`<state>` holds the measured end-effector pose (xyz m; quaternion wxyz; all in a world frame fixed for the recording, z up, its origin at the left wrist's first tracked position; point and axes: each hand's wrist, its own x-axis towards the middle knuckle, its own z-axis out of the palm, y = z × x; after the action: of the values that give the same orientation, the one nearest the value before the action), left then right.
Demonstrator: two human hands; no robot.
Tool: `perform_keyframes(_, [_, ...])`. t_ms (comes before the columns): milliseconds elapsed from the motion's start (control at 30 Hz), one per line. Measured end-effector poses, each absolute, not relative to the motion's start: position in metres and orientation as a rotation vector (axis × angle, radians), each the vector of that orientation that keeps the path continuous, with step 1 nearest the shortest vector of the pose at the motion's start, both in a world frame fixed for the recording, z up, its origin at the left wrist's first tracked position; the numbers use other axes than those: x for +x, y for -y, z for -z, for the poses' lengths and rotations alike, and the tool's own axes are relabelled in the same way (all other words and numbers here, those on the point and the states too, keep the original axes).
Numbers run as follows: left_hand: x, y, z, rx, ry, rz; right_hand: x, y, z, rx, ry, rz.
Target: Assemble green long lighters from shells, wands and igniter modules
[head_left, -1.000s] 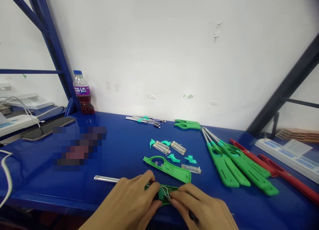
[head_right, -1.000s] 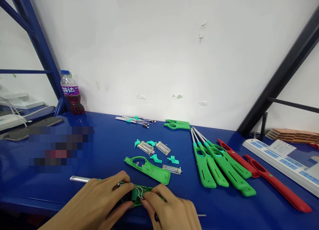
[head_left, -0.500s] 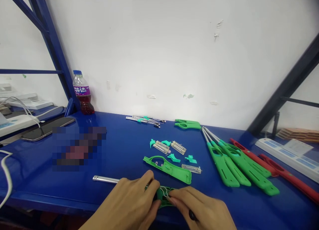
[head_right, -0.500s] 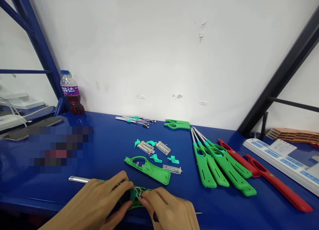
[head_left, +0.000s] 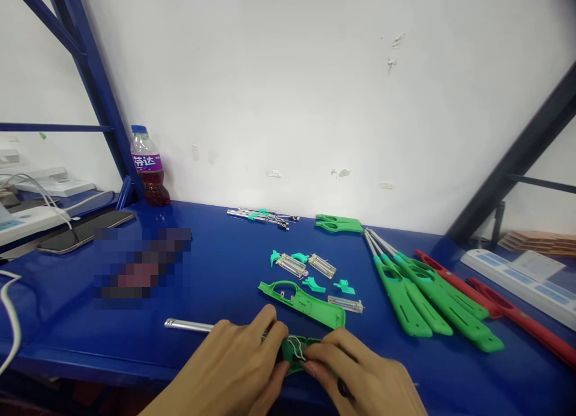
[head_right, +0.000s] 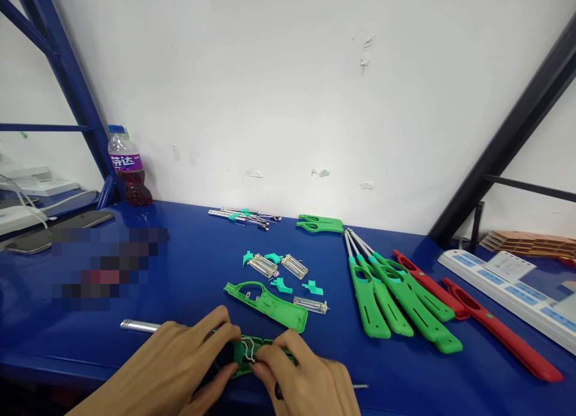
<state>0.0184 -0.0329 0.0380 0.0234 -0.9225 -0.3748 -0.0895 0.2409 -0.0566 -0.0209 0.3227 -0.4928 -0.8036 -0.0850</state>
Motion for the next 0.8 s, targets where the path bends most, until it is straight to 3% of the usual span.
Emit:
perform_keyframes(400, [0.017,0.036,-0.042,-2.879,1.180,0.364,0.238,0.057,0.021,-1.287,2.082,0.113])
perform_keyframes(800, [0.018,0.036,-0.029,-2.872,1.088,0.223,0.240,0.058,0.017,-1.253,2.200,0.304])
